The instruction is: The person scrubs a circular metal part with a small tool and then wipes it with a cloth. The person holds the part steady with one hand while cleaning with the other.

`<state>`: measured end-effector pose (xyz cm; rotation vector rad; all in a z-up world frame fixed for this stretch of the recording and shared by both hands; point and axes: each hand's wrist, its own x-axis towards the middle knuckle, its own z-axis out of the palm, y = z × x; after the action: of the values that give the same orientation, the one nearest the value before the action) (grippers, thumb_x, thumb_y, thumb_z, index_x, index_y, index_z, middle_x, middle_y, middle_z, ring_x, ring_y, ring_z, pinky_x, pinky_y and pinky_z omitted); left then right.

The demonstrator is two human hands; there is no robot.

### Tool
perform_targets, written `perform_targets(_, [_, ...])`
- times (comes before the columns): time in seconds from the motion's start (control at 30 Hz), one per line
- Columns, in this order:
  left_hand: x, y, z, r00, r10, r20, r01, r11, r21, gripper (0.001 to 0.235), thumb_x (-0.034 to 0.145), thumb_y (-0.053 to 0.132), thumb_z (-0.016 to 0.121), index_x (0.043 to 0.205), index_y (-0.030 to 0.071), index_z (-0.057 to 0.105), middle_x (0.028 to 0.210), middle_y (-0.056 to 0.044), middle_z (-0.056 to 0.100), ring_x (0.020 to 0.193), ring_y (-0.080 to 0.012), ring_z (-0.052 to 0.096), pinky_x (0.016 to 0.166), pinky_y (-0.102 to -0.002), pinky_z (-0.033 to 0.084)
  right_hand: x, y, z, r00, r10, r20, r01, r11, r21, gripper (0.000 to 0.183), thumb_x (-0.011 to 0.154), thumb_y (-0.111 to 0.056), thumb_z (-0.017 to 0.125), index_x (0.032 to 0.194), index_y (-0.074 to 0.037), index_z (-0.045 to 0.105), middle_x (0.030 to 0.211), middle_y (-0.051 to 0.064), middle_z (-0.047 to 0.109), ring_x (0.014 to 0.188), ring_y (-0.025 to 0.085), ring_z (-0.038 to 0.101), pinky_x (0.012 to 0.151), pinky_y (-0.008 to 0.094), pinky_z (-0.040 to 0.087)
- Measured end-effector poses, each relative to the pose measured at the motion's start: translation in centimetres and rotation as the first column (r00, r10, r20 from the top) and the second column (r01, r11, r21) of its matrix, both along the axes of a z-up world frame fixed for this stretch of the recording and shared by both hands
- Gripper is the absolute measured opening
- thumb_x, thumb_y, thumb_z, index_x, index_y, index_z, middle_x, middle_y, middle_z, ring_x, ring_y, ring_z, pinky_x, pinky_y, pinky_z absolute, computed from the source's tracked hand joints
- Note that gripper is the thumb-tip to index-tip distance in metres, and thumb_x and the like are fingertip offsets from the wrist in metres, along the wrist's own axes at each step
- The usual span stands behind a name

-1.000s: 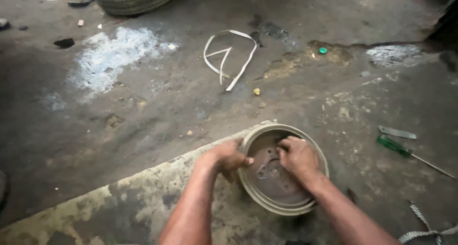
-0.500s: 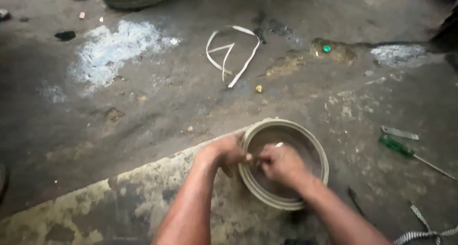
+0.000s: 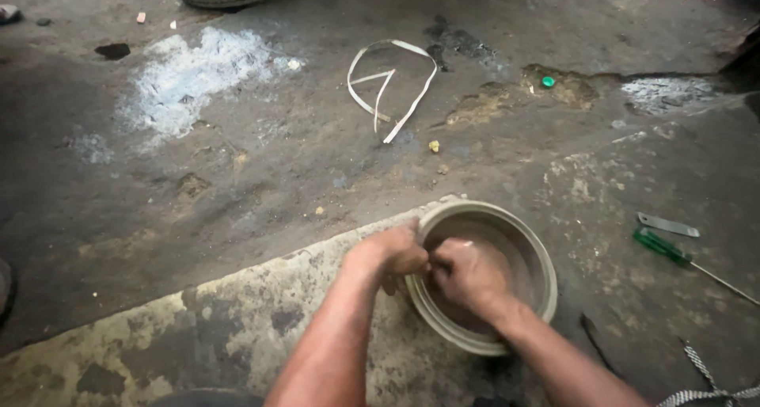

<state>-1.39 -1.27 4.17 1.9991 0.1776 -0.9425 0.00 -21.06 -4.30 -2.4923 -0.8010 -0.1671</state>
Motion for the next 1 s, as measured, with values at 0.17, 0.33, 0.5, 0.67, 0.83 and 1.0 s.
perform_targets(0.17, [-1.1,-0.4,0.9,0.987,0.121,0.108,-0.117,0.992,-0.043,0.085,0.091,0.012,0.068,0.16,0.018,0.019,0.11,-0.028,0.07,0.084,-0.0404,0.076,0.067,-0.049,0.065,1.2,-1.6,1.3,0.977,-0.214,0.025,0.213,0.976,0.037,0.016,0.078,-0.017,0.077,0.092,-0.01,0.076,0.09,0.015,0.072,0.085,0.036,0.071,0.075,0.043,0.058])
perform_targets(0.33, [-0.4,1.4,0.4,0.993,-0.009,-0.12,-0.013,0.983,-0.183,0.07,0.088,0.019,0.075,0.15,0.017,0.043,0.103,-0.027,0.074,0.077,-0.0332,0.076,0.06,-0.047,0.065,-0.6,-0.8,0.9,0.979,-0.176,-0.103,0.182,0.982,0.053,0.01,0.076,-0.015,0.075,0.084,-0.011,0.079,0.088,0.011,0.076,0.083,0.032,0.074,0.073,0.043,0.058])
perform_targets(0.5, [0.0,1.0,-2.4,0.99,0.136,0.023,-0.126,0.961,-0.248,0.072,0.084,0.011,0.074,0.148,0.017,0.043,0.107,-0.022,0.074,0.075,-0.0361,0.077,0.057,-0.049,0.066,-0.4,-1.3,0.3,0.998,-0.038,0.049,0.034,0.997,0.066,0.014,0.076,-0.011,0.074,0.088,-0.007,0.077,0.091,0.014,0.074,0.086,0.036,0.072,0.077,0.044,0.057])
perform_targets(0.67, [0.5,0.9,-2.8,0.985,0.159,-0.071,-0.171,0.961,-0.216,0.057,0.09,0.015,0.073,0.142,0.008,0.05,0.11,-0.024,0.074,0.076,-0.0363,0.076,0.056,-0.05,0.067,0.9,-1.4,0.2,0.956,-0.292,-0.018,0.292,0.951,0.101,0.012,0.08,-0.013,0.073,0.091,-0.008,0.078,0.093,0.015,0.075,0.087,0.035,0.073,0.076,0.043,0.058])
perform_targets(0.83, [1.3,1.3,-2.5,0.993,0.092,-0.075,-0.107,0.969,-0.223,0.046,0.093,0.018,0.07,0.135,0.002,0.058,0.109,-0.023,0.074,0.074,-0.0357,0.078,0.056,-0.048,0.068,-1.0,0.0,0.5,0.983,-0.172,-0.069,0.174,0.985,0.019,0.019,0.075,-0.018,0.074,0.092,-0.011,0.08,0.093,0.013,0.077,0.089,0.034,0.073,0.08,0.043,0.057])
perform_targets(1.0, [0.4,0.9,-1.4,0.989,0.115,-0.094,-0.129,0.978,-0.167,0.042,0.094,0.018,0.067,0.133,0.005,0.059,0.107,-0.023,0.075,0.074,-0.0338,0.077,0.058,-0.046,0.067,2.5,-3.1,-1.9,0.685,-0.613,-0.394,0.626,0.772,-0.113,0.035,0.086,-0.036,0.076,0.106,-0.008,0.078,0.099,0.019,0.078,0.095,0.034,0.076,0.083,0.042,0.058])
